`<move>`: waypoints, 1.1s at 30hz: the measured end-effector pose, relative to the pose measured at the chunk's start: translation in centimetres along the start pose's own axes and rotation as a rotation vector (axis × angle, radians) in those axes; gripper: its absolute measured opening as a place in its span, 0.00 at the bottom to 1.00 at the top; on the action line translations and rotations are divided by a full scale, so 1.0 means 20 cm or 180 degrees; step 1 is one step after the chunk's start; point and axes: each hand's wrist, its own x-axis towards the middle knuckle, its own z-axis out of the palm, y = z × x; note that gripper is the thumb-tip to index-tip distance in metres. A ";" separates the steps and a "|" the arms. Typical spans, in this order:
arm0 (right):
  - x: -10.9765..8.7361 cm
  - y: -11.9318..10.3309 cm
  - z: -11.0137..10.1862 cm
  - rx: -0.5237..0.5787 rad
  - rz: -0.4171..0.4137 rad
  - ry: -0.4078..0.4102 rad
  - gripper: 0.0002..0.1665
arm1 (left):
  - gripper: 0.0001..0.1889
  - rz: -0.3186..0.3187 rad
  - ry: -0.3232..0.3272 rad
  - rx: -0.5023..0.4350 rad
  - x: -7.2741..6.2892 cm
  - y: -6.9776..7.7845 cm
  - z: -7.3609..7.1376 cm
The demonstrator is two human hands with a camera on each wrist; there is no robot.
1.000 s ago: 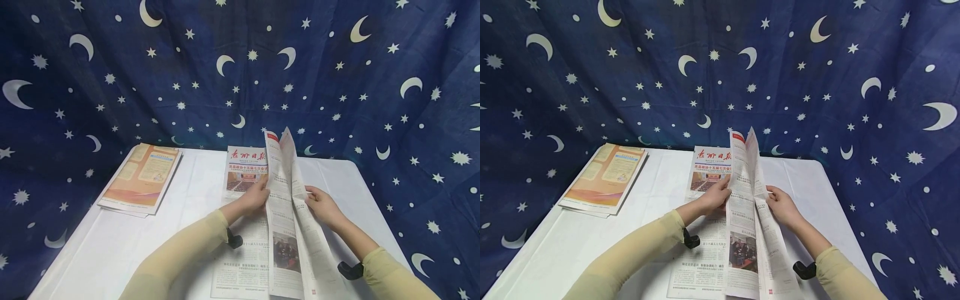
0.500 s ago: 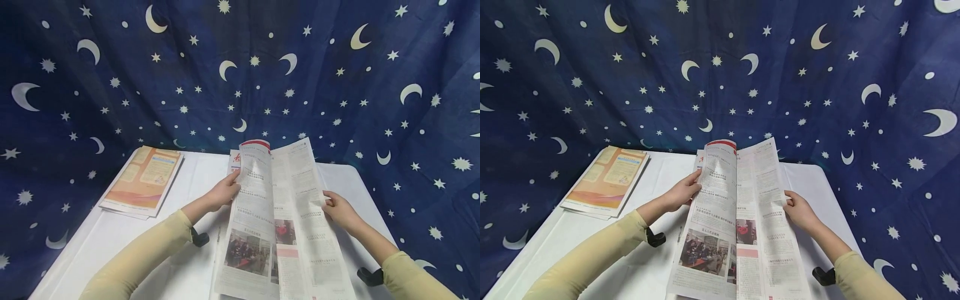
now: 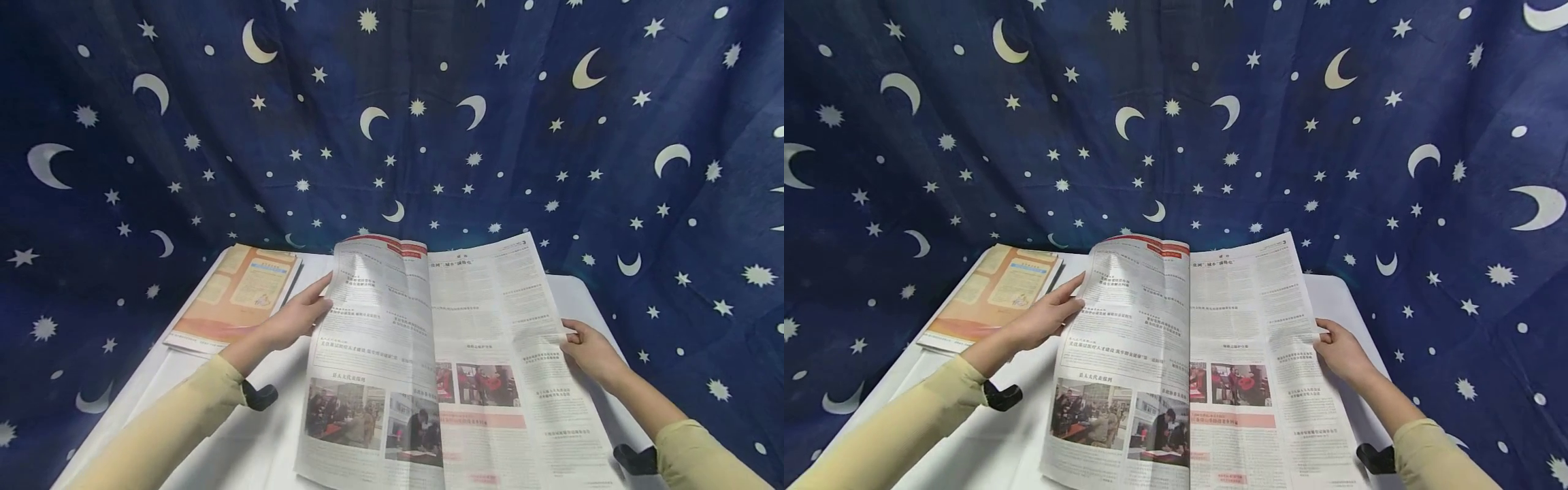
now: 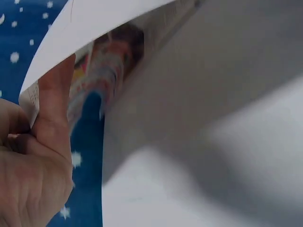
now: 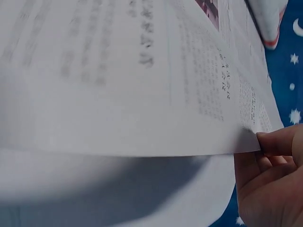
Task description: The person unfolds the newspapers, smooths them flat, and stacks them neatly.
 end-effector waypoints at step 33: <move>-0.01 0.40 -0.24 -0.0842 0.0149 0.0644 0.32 | 0.37 -0.0593 0.0349 0.0721 -0.01 -0.39 -0.29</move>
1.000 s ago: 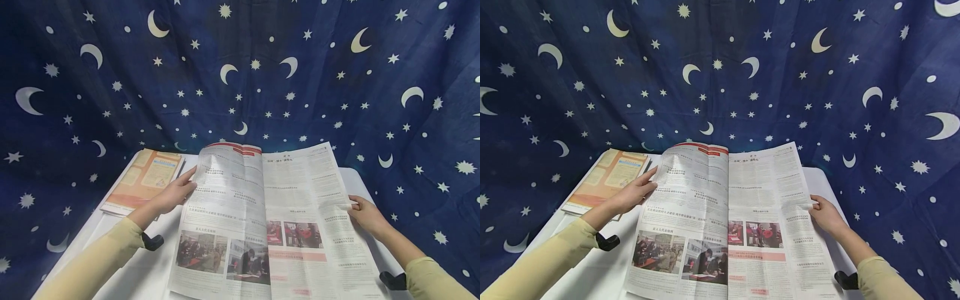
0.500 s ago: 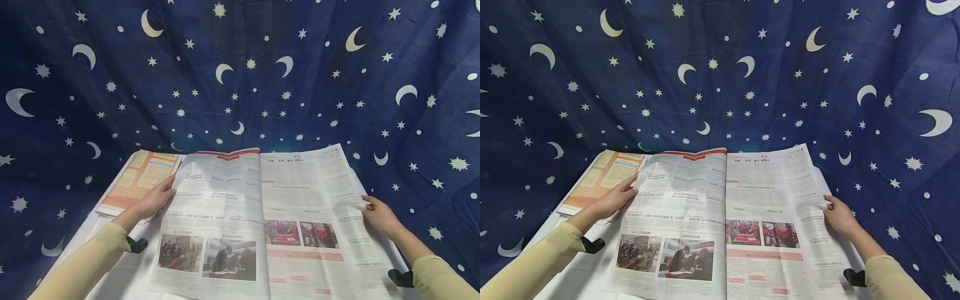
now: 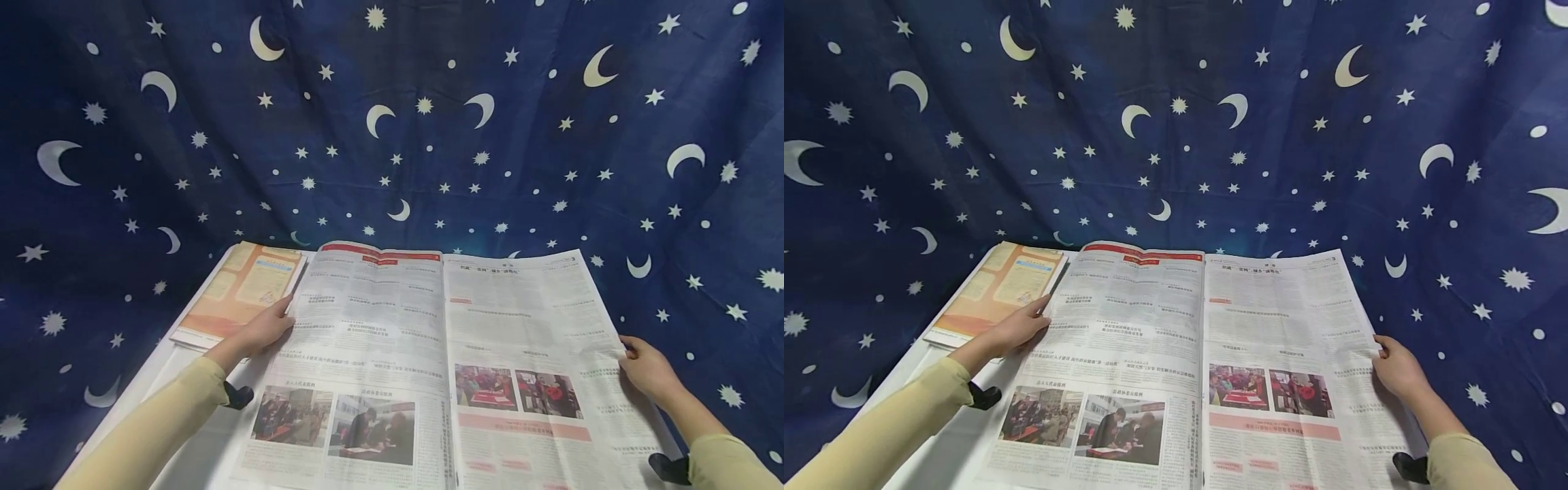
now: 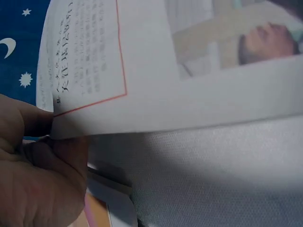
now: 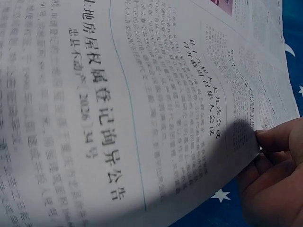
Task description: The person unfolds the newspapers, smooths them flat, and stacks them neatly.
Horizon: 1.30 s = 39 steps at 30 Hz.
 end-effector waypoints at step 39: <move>0.01 0.07 -0.02 -0.0370 0.0719 -0.0106 0.37 | 0.35 -0.0057 0.0411 0.2011 0.02 0.07 0.11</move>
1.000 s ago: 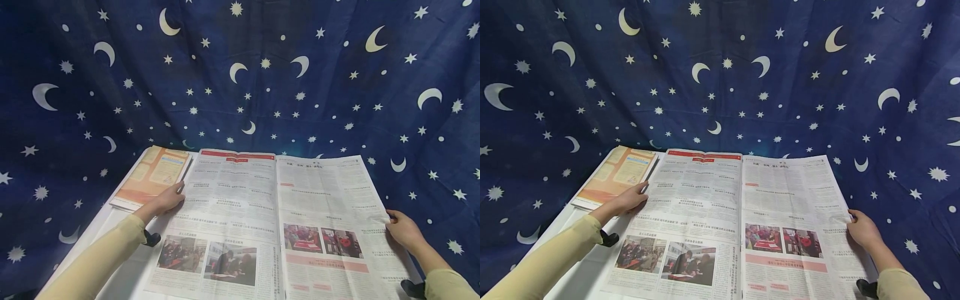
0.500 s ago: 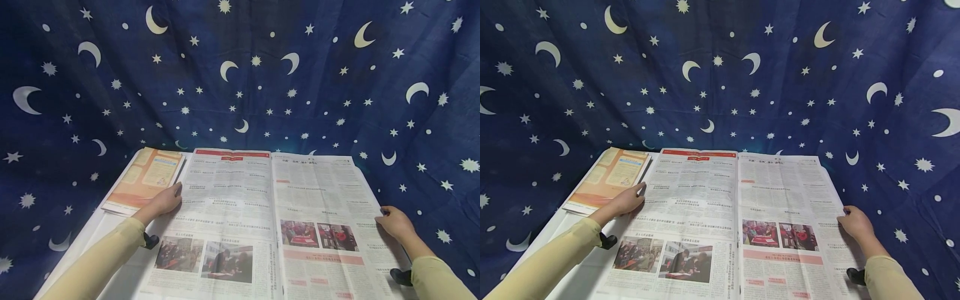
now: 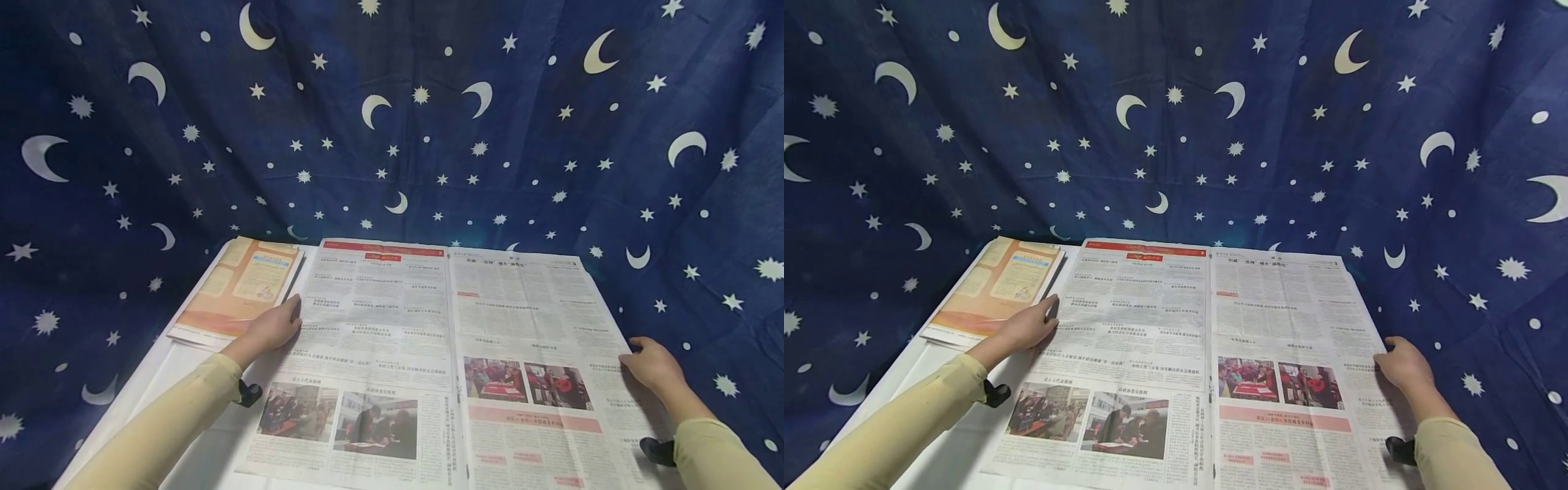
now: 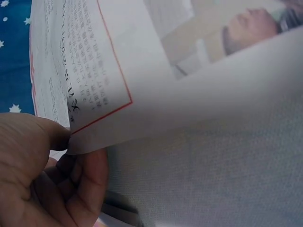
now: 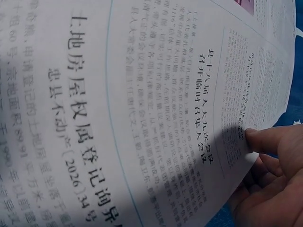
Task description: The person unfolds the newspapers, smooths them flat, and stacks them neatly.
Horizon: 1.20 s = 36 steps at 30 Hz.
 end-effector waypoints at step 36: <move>-0.25 -0.51 0.22 -0.0733 -0.1797 -0.0885 0.68 | 0.59 0.1217 -0.0530 0.0835 -0.14 0.16 0.12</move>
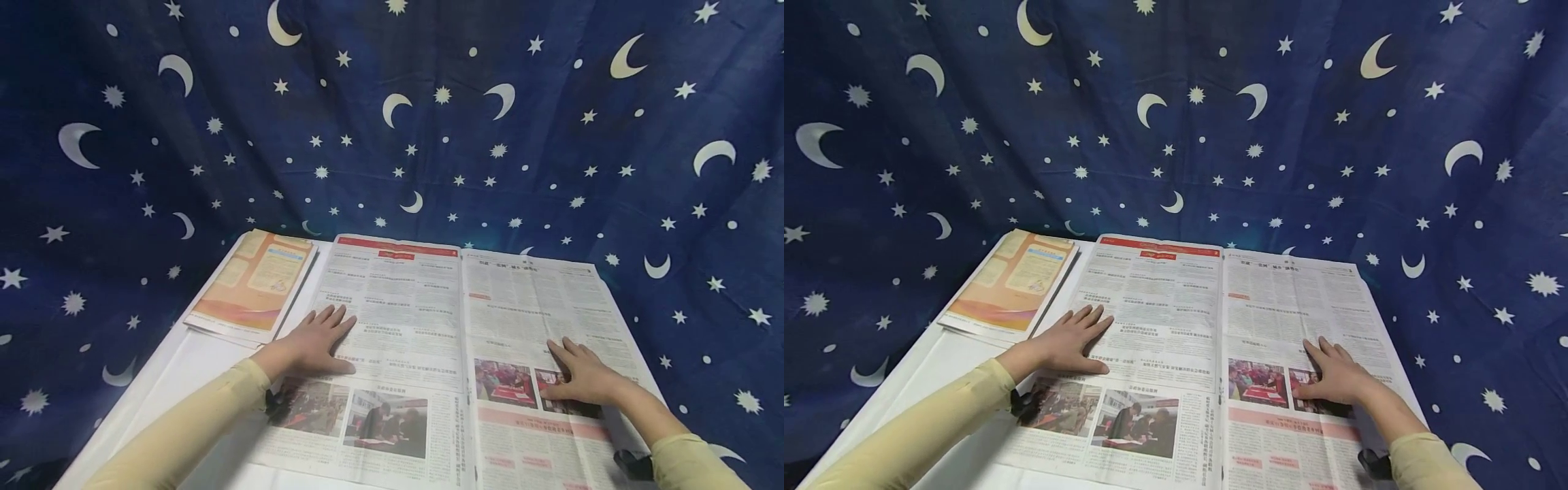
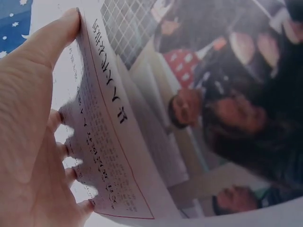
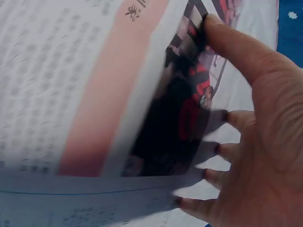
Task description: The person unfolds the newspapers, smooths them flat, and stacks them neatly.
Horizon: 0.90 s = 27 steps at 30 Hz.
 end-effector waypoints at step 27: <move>0.10 -0.21 -0.15 0.0546 -0.0099 0.0339 0.53 | 0.40 0.0048 0.0939 -0.0219 -0.11 -0.17 -0.19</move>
